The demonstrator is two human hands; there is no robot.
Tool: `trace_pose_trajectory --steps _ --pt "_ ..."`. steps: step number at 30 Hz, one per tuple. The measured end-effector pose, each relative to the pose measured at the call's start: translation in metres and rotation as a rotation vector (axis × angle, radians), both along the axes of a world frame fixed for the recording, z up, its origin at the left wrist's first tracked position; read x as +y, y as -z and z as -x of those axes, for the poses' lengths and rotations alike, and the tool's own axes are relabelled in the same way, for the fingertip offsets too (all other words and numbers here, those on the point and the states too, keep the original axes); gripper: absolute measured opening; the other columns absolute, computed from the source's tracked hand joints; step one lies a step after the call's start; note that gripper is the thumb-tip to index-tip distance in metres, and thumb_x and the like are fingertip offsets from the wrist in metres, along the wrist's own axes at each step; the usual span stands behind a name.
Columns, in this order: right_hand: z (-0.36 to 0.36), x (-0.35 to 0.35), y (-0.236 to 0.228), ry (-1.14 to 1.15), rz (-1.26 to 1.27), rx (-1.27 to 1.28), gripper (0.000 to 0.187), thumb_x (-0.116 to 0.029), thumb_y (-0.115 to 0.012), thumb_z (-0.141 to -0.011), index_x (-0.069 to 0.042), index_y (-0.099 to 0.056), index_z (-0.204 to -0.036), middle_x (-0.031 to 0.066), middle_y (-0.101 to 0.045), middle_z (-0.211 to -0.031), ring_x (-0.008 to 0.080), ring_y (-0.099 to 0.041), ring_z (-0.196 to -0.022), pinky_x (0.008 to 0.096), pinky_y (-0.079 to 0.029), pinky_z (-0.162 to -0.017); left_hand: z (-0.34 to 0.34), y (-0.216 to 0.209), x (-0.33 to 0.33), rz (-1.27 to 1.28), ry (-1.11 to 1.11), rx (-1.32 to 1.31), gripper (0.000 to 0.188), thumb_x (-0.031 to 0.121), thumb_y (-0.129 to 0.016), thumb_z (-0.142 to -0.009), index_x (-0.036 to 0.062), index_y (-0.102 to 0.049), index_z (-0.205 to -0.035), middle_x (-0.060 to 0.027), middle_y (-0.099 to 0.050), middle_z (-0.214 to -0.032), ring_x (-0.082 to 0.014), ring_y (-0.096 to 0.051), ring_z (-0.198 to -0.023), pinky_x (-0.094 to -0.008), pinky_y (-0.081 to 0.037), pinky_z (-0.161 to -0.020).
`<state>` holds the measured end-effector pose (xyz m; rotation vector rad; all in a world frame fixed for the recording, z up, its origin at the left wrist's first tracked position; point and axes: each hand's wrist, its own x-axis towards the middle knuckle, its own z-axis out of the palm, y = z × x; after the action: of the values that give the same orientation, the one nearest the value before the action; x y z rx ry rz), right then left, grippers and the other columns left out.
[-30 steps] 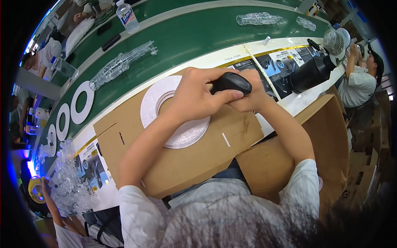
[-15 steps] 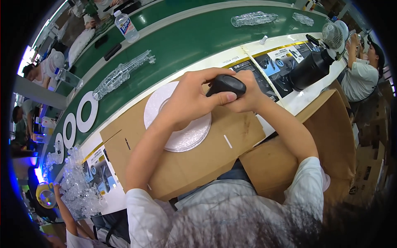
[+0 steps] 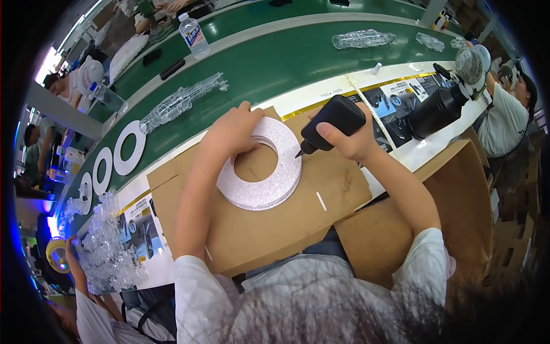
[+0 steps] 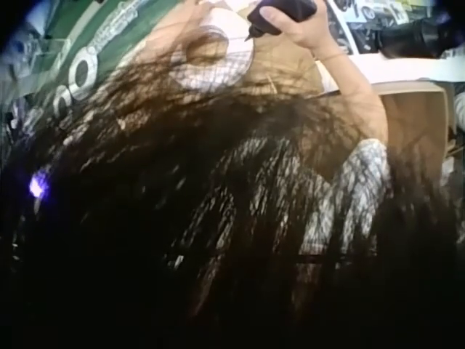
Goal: Applying a sealant or adhesive to white ring-shaped components and packing them into a shipping box.
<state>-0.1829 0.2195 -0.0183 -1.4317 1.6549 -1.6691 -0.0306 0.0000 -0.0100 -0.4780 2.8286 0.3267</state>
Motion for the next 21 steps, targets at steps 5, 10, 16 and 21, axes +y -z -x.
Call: trace_pose_trajectory --steps 5,10,16,21 --pt "0.006 0.0 0.002 -0.004 -0.019 -0.045 0.02 -0.014 -0.071 -0.081 0.003 -0.069 -0.091 0.0127 -0.074 -0.089 0.0169 -0.07 -0.08 0.0296 -0.056 -0.075 0.004 -0.006 0.01 0.055 -0.055 -0.045 0.055 0.024 -0.083 -0.07 0.0029 -0.063 -0.116 -0.0203 -0.059 -0.116 -0.0379 -0.061 -0.108 -0.0439 -0.051 -0.093" --pt "0.008 -0.003 0.002 0.003 -0.023 -0.052 0.021 -0.016 -0.071 -0.083 0.003 -0.067 -0.091 0.0118 -0.073 -0.09 0.0162 -0.07 -0.08 0.0292 -0.056 -0.074 0.007 -0.012 0.016 0.04 -0.189 -0.205 0.054 0.029 -0.083 -0.071 -0.0018 -0.064 -0.112 -0.0202 -0.066 -0.107 -0.0368 -0.063 -0.105 -0.0438 -0.052 -0.091" --pt "0.008 -0.001 0.002 -0.008 -0.066 -0.079 0.02 -0.017 -0.071 -0.084 0.001 -0.067 -0.091 0.0104 -0.073 -0.086 0.0155 -0.069 -0.077 0.0289 -0.056 -0.072 0.003 -0.029 0.031 0.184 -0.144 -0.045 0.044 0.032 -0.07 -0.087 -0.0026 -0.064 -0.114 -0.0229 -0.068 -0.109 -0.0374 -0.066 -0.103 -0.0403 -0.052 -0.09" --pt "0.006 -0.002 0.005 -0.055 -0.068 0.07 0.017 -0.015 -0.07 -0.085 0.0 -0.067 -0.093 0.0064 -0.07 -0.078 0.0133 -0.068 -0.072 0.0273 -0.053 -0.065 0.017 -0.02 0.055 -0.676 0.174 0.71 0.035 0.019 -0.055 -0.098 -0.0043 -0.06 -0.124 -0.0181 -0.07 -0.107 -0.026 -0.069 -0.097 -0.0356 -0.052 -0.085"
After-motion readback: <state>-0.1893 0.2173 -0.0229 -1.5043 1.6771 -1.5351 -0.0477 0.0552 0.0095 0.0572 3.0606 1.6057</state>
